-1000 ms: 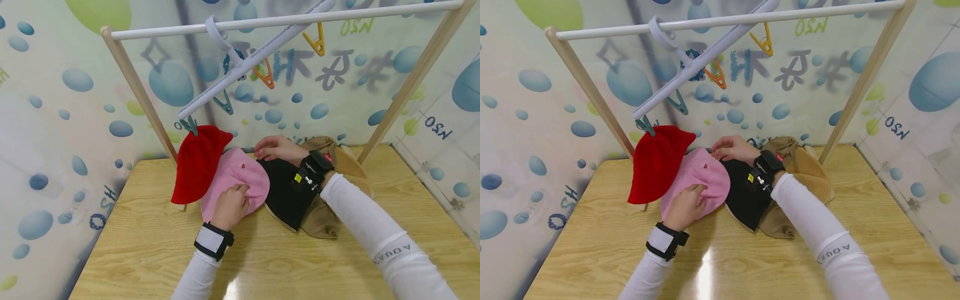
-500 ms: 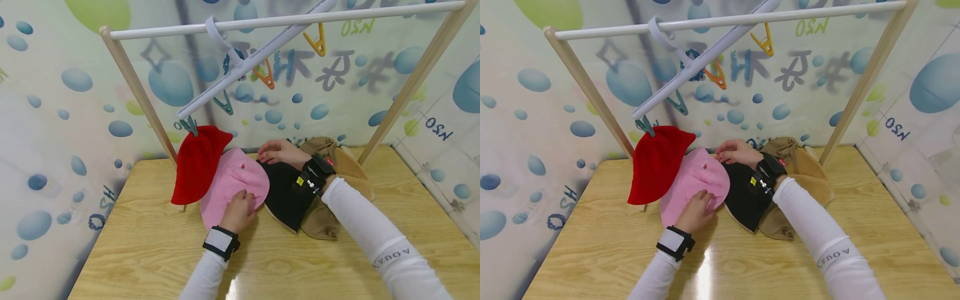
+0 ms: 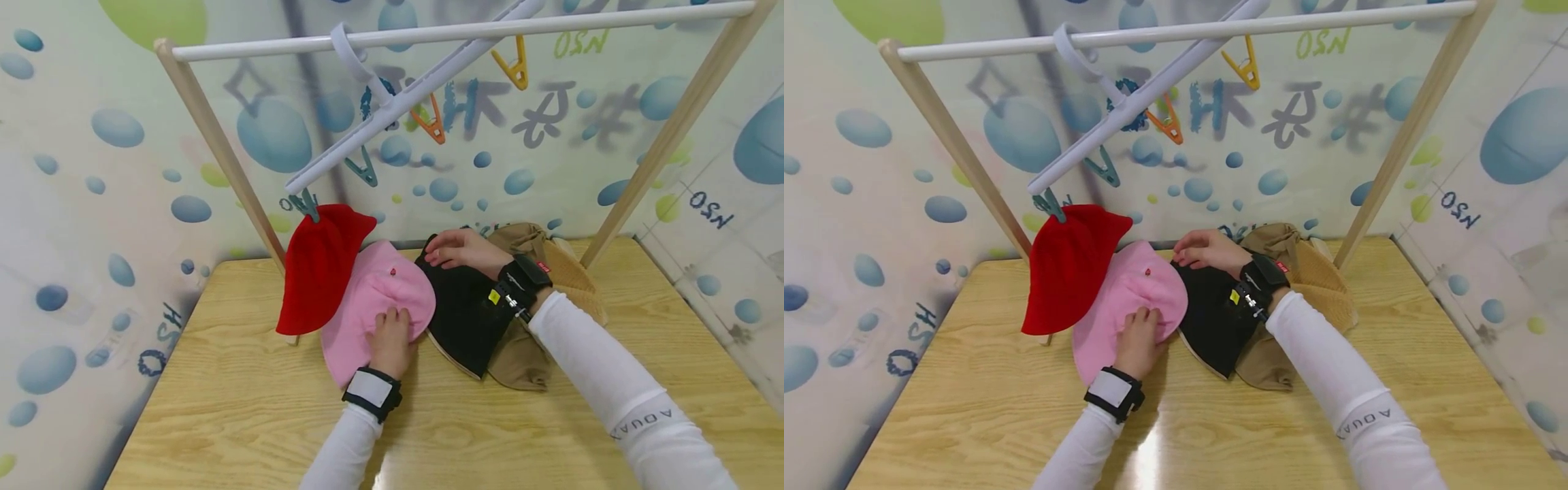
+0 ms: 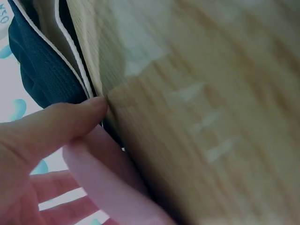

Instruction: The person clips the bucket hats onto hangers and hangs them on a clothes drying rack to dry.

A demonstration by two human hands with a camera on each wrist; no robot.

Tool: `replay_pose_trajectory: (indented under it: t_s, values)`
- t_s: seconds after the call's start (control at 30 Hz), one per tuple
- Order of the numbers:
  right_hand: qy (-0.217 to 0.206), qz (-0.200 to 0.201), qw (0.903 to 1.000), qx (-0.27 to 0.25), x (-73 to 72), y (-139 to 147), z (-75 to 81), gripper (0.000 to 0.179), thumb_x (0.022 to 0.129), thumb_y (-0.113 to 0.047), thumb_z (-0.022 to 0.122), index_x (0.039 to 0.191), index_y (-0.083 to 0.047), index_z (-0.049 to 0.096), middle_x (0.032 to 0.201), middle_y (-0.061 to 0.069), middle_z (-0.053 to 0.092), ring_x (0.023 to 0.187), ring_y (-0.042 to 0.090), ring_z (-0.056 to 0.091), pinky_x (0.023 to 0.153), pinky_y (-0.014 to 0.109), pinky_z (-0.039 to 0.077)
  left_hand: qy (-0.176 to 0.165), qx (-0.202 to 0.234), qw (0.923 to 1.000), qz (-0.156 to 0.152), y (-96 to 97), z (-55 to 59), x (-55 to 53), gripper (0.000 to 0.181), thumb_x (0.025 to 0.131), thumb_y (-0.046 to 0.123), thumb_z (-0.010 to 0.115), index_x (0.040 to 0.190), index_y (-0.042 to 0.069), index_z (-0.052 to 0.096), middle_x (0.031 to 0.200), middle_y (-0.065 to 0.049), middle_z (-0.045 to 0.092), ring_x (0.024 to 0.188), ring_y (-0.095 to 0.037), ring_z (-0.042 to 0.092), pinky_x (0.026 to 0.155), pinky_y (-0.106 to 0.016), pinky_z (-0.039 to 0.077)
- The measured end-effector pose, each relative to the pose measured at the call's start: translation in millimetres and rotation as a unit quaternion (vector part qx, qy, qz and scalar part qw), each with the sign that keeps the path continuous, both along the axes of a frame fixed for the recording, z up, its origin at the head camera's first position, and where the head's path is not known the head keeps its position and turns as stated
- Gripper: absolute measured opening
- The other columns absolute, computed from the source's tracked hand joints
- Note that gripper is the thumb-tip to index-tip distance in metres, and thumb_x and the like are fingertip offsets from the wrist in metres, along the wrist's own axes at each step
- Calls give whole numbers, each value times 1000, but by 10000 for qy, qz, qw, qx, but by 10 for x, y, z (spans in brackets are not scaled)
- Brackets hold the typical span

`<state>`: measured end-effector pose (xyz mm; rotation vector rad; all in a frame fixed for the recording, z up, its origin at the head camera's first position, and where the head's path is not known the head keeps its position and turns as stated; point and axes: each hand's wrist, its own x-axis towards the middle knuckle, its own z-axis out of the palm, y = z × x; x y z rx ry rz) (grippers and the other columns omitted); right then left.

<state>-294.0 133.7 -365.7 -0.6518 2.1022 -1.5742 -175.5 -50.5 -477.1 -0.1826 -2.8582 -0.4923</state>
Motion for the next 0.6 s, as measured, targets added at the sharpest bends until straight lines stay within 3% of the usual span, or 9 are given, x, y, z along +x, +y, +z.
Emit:
replay_pose_trajectory:
  t_s: [0.17, 0.37, 0.6]
  values:
    - [-22, -31, 10000, 33, -4, 24, -7, 26, 96, -5, 55, 119, 8, 55, 117, 24, 63, 109, 33, 61, 94, 45, 46, -81, 87, 9999, 99, 1, 41, -6, 27, 75, 12, 81, 93, 7, 61, 96, -11, 55, 96, -33, 52, 69, -62, 46]
    - [-31, -14, 10000, 29, 3, 25, 8, 26, 95, -5, 55, 118, 8, 56, 116, 25, 62, 109, 34, 60, 94, 45, 46, -332, -11, 9994, 109, -17, 85, -10, 11, 83, 6, 70, 93, 6, 66, 95, -12, 58, 93, -33, 54, 70, -65, 46]
    - [-48, 39, 10000, 16, 0, 15, -11, 26, 96, -5, 55, 119, 7, 56, 117, 24, 62, 110, 34, 60, 94, 44, 46, -666, -37, 9975, 211, -64, 177, 3, 15, 83, 4, 67, 98, 8, 69, 95, -13, 65, 89, -34, 59, 73, -63, 46]
